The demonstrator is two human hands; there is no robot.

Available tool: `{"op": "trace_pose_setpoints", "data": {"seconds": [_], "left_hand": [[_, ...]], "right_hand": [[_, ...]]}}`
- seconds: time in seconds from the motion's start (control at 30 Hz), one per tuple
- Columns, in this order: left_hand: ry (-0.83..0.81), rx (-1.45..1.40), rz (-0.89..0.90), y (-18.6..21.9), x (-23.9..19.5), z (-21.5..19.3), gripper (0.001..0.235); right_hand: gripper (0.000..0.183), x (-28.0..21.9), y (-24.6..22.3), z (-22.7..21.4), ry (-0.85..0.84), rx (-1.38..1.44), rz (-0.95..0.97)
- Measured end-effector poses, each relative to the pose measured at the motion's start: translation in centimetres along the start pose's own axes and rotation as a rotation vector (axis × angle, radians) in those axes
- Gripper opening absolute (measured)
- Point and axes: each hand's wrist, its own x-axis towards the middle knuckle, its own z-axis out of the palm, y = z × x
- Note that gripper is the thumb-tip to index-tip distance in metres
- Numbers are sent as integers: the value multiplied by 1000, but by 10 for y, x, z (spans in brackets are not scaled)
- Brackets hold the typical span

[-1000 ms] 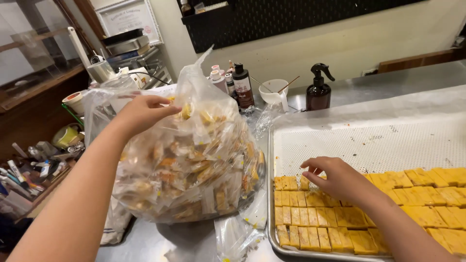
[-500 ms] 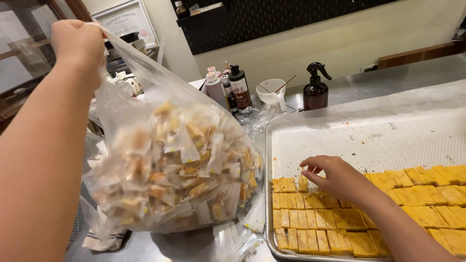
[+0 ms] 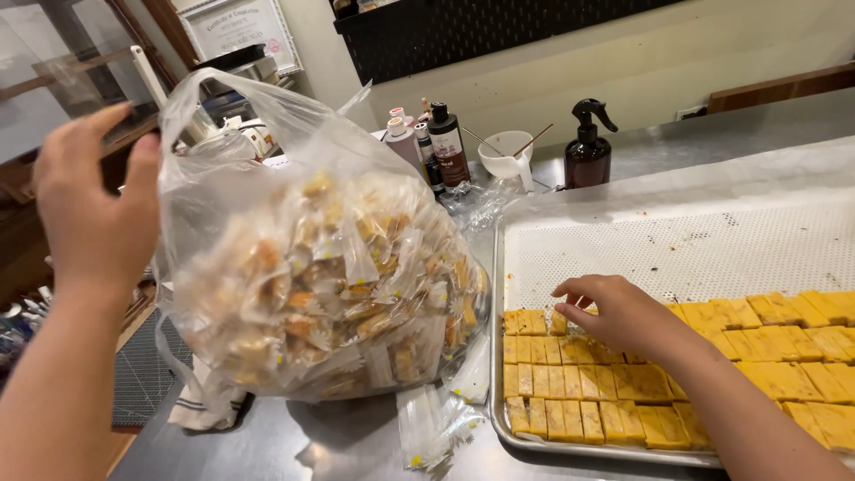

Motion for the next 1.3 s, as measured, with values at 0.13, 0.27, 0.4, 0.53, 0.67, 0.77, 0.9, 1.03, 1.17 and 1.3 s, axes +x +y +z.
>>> {"op": "trace_pose_setpoints", "data": {"seconds": [0.13, 0.27, 0.4, 0.53, 0.67, 0.77, 0.9, 1.03, 1.17, 1.3], "left_hand": [[339, -139, -620, -68, -100, 36, 36], [295, -615, -1471, -52, -134, 49, 52], [271, -760, -1407, -27, -118, 66, 48], [233, -855, -1358, -12, -100, 77, 45], [204, -1022, -1279, -4, -100, 79, 44], [178, -1138, -1228, -8, -112, 78, 46], [262, -1097, -1239, -41, -151, 74, 76], [287, -805, -1141, 45, -172, 37, 66], [301, -281, -465, 80, -281, 85, 35], [-314, -423, -175, 106, -343, 133, 42]], "right_hand": [[31, -1, -3, -1, -10, 16, 33], [32, 1, -1, 2, -16, 3, 45], [35, 2, -1, 2, -24, 5, 59], [35, 4, -3, 4, -15, -8, 41], [36, -3, -8, 0, -44, 16, 96], [35, -3, -8, -2, -30, 26, 97], [35, 2, 1, 2, -19, 17, 72], [31, 4, 5, 7, -2, -7, 25], [36, 6, 11, 9, -11, 14, 35], [37, 1, -1, 3, -7, 14, 40]]}}
